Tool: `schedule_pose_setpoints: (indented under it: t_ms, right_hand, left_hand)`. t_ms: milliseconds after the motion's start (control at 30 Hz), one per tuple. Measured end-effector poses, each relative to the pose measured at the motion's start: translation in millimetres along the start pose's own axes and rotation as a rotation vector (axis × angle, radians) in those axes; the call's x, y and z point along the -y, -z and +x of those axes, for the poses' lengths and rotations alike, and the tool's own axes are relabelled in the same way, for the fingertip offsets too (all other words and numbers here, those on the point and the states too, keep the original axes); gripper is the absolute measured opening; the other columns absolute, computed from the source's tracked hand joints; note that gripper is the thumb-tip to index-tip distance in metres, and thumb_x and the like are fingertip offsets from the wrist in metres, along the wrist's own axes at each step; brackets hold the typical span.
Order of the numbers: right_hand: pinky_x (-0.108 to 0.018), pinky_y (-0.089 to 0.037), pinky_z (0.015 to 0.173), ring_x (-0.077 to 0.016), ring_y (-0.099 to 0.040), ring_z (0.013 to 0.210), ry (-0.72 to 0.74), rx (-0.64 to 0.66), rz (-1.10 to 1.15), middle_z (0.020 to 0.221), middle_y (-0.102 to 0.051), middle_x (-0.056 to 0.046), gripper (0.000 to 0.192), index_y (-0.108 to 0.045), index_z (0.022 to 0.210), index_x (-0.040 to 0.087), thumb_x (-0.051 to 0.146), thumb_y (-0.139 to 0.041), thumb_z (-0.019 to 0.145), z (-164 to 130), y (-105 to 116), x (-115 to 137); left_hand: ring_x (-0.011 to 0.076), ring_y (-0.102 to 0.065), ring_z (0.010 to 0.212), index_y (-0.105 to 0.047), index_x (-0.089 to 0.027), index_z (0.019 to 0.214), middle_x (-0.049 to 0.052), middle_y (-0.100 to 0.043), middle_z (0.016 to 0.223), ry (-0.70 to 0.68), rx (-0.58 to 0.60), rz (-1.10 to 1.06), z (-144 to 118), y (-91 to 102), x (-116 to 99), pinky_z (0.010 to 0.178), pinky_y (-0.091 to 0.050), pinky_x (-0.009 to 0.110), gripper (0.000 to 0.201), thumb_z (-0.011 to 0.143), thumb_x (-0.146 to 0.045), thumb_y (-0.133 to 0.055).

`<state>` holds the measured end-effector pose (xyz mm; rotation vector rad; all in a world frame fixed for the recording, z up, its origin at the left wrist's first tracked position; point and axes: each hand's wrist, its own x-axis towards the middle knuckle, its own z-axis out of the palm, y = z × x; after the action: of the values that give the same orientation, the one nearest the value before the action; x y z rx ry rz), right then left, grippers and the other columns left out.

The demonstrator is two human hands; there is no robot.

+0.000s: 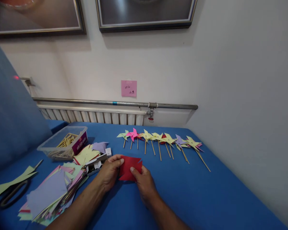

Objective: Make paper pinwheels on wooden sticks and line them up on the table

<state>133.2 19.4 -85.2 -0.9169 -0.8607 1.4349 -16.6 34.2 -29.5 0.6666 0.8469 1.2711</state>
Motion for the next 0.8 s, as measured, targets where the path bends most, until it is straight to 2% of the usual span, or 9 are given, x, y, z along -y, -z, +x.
schedule_pose_setpoints:
  t_ms: [133,267,500,600,800]
  right_hand:
    - [-0.046,-0.059,0.094,-0.031,-0.078,0.091,0.001,-0.014,0.02,0.097,-0.086,-0.009,0.06,-0.083,0.108,0.018,0.058,-0.099,0.066,0.0,-1.4,0.7]
    - [-0.041,-0.06,0.083,-0.0282,-0.077,0.082,-0.021,-0.05,0.036,0.09,-0.085,-0.007,0.055,-0.082,0.104,0.018,0.056,-0.097,0.066,0.0,-4.2,3.8]
    - [-0.03,-0.053,0.056,-0.0196,-0.067,0.059,-0.054,-0.104,0.026,0.075,-0.08,-0.005,0.041,-0.081,0.094,0.019,0.049,-0.095,0.07,-1.2,-3.6,7.3]
    - [-0.03,-0.054,0.054,-0.0183,-0.065,0.057,-0.076,-0.094,0.029,0.071,-0.077,-0.004,0.04,-0.081,0.09,0.018,0.049,-0.096,0.07,-1.1,-3.2,7.7]
    - [-0.03,-0.055,0.057,-0.0196,-0.068,0.06,-0.066,-0.043,0.048,0.074,-0.079,-0.005,0.045,-0.081,0.093,0.017,0.054,-0.095,0.072,1.2,0.5,1.7]
  left_hand:
    - [0.0137,-0.062,0.055,-0.072,-0.015,0.08,0.002,-0.075,0.068,0.013,0.009,0.052,0.9,0.3,3.4,0.06,-0.05,0.027,0.05,0.045,-0.04,-0.099]
    - [0.0108,-0.051,0.048,-0.068,-0.017,0.069,-0.002,-0.064,0.055,-0.076,-0.046,0.279,4.3,1.9,10.5,0.053,-0.04,0.024,0.04,0.05,-0.042,-0.092]
    - [0.0135,-0.051,0.059,-0.064,-0.021,0.068,-0.003,-0.061,0.061,-0.413,-0.129,0.616,1.0,4.0,19.3,0.057,-0.037,0.024,0.017,0.074,-0.034,-0.073]
    - [0.0157,-0.056,0.065,-0.066,-0.021,0.072,-0.002,-0.063,0.068,-0.555,-0.132,0.787,-3.4,5.8,19.4,0.063,-0.041,0.026,0.012,0.083,-0.026,-0.067]
    - [0.0207,-0.066,0.086,-0.076,-0.021,0.088,0.007,-0.074,0.088,-1.042,-0.021,1.248,-8.5,10.0,19.8,0.081,-0.047,0.032,0.026,0.099,-0.013,-0.053]
